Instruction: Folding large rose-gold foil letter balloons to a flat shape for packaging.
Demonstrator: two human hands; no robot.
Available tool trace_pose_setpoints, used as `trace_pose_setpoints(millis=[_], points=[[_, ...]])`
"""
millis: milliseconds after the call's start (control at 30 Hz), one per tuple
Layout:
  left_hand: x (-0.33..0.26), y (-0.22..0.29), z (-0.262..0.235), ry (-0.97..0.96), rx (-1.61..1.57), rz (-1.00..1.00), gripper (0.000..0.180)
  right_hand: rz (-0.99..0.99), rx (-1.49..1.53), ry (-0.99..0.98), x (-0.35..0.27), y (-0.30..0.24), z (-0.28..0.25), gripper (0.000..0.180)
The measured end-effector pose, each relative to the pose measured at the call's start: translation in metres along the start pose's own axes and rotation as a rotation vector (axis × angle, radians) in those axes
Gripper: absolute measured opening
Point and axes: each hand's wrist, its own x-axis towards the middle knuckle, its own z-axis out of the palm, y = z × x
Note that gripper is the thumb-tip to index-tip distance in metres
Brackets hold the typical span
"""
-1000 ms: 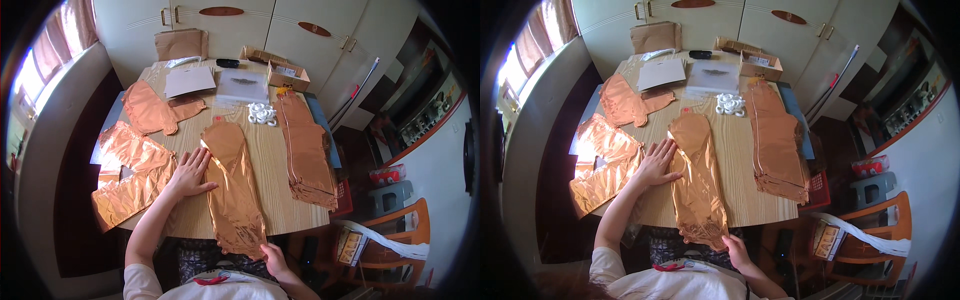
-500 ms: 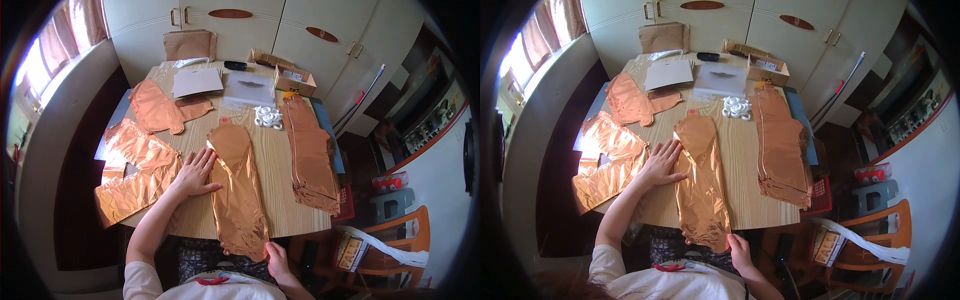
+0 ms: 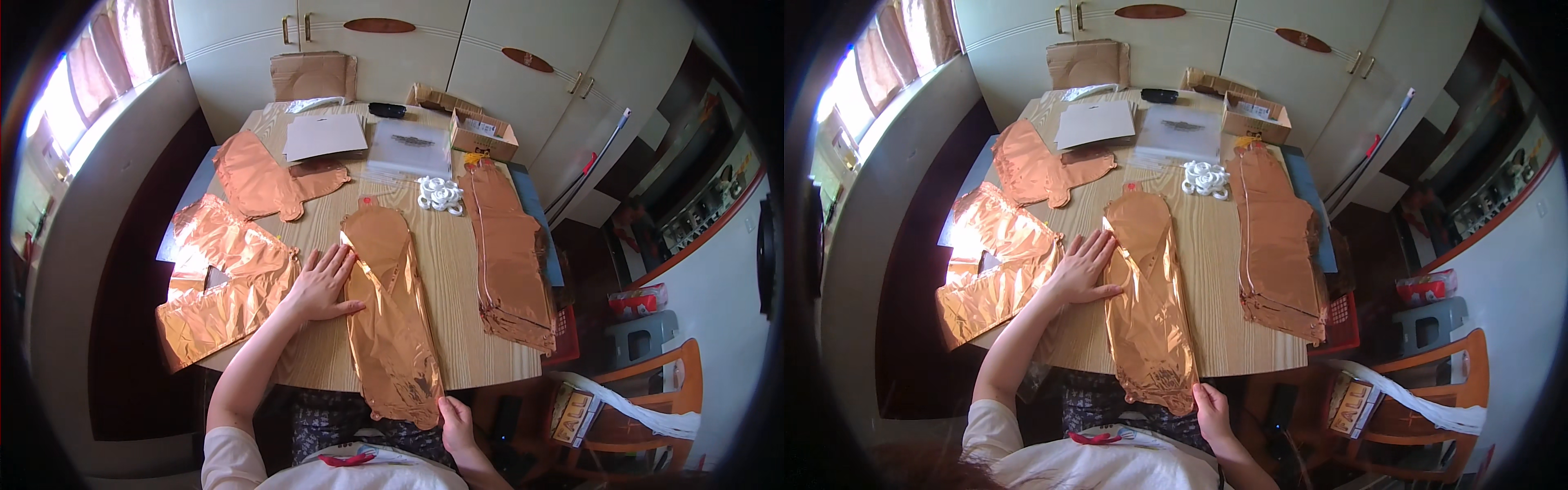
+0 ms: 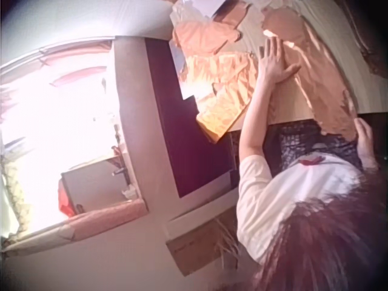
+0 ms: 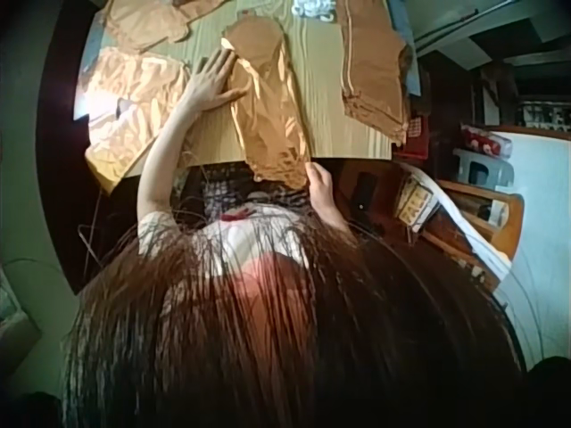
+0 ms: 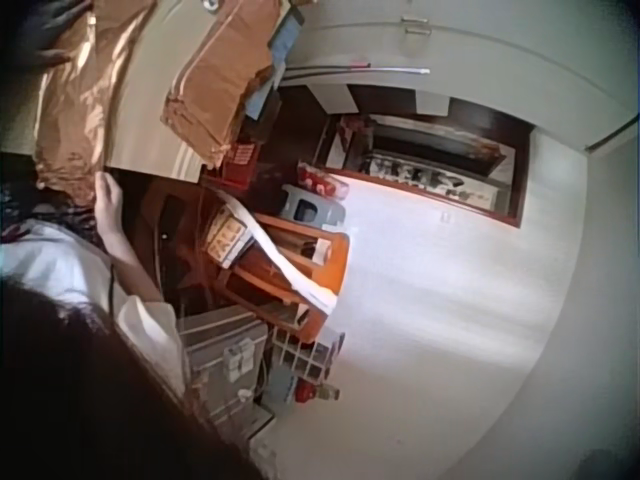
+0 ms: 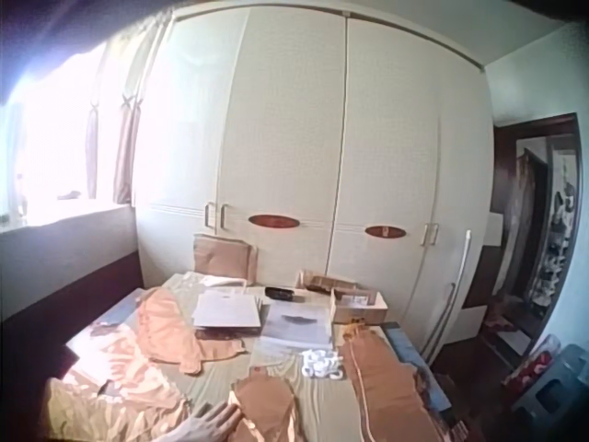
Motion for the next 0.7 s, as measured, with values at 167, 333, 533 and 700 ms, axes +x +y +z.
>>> trace_pose_setpoints(millis=[167, 333, 533, 700], points=[[0.0, -0.002, 0.002, 0.005, 0.0, 0.002, 0.104, -0.021, -0.028, 0.0, 0.0, -0.003, 0.002, 0.03], [0.002, -0.003, 0.001, -0.002, 0.004, 0.007, 0.103, -0.032, -0.044, -0.011, 0.001, -0.001, 0.001, 0.032], [0.002, -0.001, -0.001, -0.008, -0.014, 0.007, 0.101, -0.082, -0.076, 0.009, 0.003, 0.007, -0.004, 0.025], [0.0, -0.002, 0.0, -0.009, -0.012, 0.004, 0.101, -0.281, -0.211, 0.183, -0.007, -0.012, -0.003, 0.009]])
